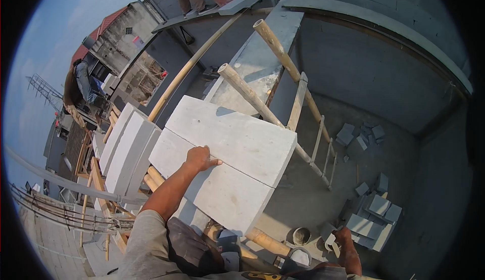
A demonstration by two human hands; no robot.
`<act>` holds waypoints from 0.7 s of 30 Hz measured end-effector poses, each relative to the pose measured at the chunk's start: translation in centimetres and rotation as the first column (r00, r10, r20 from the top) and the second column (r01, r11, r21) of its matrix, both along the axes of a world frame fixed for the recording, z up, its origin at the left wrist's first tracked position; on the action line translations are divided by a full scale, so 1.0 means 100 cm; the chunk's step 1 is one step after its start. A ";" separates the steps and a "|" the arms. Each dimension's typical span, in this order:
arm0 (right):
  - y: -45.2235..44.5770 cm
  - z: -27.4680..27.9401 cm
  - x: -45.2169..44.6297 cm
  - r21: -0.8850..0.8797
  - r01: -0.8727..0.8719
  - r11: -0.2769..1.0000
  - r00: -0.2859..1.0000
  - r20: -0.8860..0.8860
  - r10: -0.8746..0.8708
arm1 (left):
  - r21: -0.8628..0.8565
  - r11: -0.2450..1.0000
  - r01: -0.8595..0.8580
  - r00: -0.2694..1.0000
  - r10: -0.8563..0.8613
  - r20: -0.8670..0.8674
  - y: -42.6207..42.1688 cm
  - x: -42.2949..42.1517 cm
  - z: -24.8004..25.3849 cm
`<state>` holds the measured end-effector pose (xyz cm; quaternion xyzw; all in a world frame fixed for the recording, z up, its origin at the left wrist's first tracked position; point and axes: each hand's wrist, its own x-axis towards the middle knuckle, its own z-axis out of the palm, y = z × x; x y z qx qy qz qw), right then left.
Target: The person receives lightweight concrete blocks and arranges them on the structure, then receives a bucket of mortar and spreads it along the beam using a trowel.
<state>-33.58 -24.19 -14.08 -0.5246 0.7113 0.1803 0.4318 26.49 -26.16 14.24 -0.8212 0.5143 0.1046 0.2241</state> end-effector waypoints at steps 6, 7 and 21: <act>0.002 0.010 -0.002 -0.101 0.012 0.995 0.999 -0.033 -0.016 | 0.013 1.000 0.024 1.000 -0.024 0.004 -0.001 0.005 0.002; 0.002 0.009 -0.002 -0.116 0.020 0.993 0.998 -0.061 -0.027 | 0.003 1.000 0.023 1.000 -0.023 0.012 -0.005 0.005 0.004; 0.012 -0.054 -0.022 -0.144 -0.039 0.989 0.991 -0.135 0.019 | 0.154 0.988 -0.014 1.000 0.018 -0.026 -0.020 -0.004 0.018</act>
